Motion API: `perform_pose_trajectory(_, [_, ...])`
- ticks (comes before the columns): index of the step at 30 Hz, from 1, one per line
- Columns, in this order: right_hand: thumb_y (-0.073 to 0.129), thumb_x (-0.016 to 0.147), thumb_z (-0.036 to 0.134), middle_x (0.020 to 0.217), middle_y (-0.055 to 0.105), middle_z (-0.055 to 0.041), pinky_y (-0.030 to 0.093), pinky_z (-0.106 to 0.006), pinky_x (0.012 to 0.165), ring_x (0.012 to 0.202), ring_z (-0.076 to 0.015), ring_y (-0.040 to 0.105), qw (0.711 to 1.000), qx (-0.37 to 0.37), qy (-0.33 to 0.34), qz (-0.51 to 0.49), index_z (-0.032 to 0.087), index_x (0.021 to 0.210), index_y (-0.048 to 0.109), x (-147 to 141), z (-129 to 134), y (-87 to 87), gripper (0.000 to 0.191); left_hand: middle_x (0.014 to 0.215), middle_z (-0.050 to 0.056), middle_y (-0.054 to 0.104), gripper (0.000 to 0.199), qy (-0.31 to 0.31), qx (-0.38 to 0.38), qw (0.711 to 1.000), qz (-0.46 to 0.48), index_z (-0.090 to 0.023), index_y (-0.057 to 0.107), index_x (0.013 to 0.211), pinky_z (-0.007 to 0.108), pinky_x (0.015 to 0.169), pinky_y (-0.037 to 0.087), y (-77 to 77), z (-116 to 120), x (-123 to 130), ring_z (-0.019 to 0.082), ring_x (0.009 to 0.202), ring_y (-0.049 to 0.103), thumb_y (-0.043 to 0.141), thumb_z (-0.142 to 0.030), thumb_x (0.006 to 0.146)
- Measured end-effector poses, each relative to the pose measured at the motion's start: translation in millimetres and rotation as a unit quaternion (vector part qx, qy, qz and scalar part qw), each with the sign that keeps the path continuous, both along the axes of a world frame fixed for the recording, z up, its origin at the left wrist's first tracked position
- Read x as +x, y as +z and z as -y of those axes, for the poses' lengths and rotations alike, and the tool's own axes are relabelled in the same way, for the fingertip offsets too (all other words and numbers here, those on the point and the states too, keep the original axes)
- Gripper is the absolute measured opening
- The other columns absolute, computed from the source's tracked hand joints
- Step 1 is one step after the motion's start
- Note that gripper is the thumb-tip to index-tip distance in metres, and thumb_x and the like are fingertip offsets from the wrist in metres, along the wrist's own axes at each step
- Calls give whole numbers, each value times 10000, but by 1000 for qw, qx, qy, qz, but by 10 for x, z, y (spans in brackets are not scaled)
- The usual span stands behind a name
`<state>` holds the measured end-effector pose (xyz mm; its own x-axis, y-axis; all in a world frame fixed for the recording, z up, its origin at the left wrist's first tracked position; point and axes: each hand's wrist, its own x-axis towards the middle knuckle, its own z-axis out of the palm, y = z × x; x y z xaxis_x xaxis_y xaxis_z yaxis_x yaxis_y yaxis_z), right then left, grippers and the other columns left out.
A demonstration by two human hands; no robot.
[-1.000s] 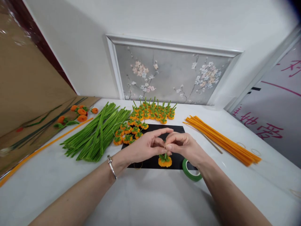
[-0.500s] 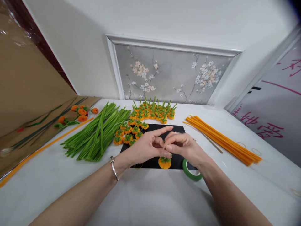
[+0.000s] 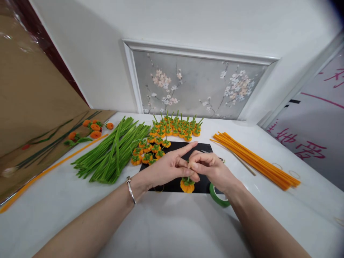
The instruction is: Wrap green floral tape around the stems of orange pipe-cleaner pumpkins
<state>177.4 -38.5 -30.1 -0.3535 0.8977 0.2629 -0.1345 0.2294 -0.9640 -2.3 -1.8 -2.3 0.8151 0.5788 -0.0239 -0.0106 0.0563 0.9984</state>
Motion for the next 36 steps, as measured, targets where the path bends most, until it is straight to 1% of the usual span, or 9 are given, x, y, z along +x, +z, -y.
perform_pose_trajectory(6, [529,895,452,718,545,2,446,-268,649,673,-123,527,996,20,-74,52,193,926,701,62,-42,-2,312,831,74,754,934,20,6,1000,-1,-204,9,1505,324,810,471,26,-7,0,169,796,687,643,-168,820])
perform_pose_trajectory(8, [593,862,417,738,563,6,450,-270,642,657,-119,542,998,5,-56,40,196,922,693,56,-39,5,250,830,72,751,950,17,-5,1000,2,-209,-17,1504,322,795,473,16,-16,-6,167,779,687,645,-180,823])
perform_pose_trajectory(11, [659,813,366,729,542,17,465,-282,601,587,-112,557,1000,-20,-22,-4,183,798,671,21,-21,23,184,840,65,747,947,10,-17,1000,0,-223,-29,1502,324,813,467,-6,-37,-20,164,798,689,639,-195,831])
perform_pose_trajectory(14, [666,806,335,704,536,18,462,-275,611,593,-109,554,997,-6,-74,-8,172,690,643,4,-23,30,201,935,66,736,910,26,-2,1000,-14,-256,54,1504,307,832,453,-6,-49,-26,153,871,669,649,-188,819])
perform_pose_trajectory(17, [666,800,318,719,574,5,454,-272,659,659,-121,557,990,12,-137,11,175,690,644,9,-47,19,181,990,49,713,897,64,7,998,-20,-264,183,1488,291,831,453,3,-39,1,142,884,643,696,-151,760])
perform_pose_trajectory(23, [618,819,320,746,574,-10,393,-254,610,659,-121,498,971,64,-209,98,177,711,641,-22,-65,0,180,724,-21,680,772,141,32,988,-51,-178,401,1400,271,735,460,-53,-22,87,122,694,615,735,-155,704])
perform_pose_trajectory(26, [564,856,309,761,577,-21,387,-259,615,675,-130,501,959,108,-213,150,176,723,631,-33,-57,8,200,705,-23,688,731,144,25,988,-50,-181,432,1379,255,719,457,-92,-38,83,111,670,613,734,-163,714])
perform_pose_trajectory(29, [517,893,323,787,573,-25,407,-256,620,682,-131,518,961,126,-197,150,182,750,623,-24,-54,17,227,740,-8,715,739,123,-5,992,-28,-202,419,1387,270,769,468,-112,-49,66,128,733,649,739,-176,721])
perform_pose_trajectory(36, [448,937,392,761,547,-12,405,-245,606,670,-122,498,973,97,-158,136,188,913,656,46,-85,7,292,743,11,728,769,118,-19,993,-2,-201,406,1401,276,778,468,-87,-50,49,152,765,676,755,-193,716])
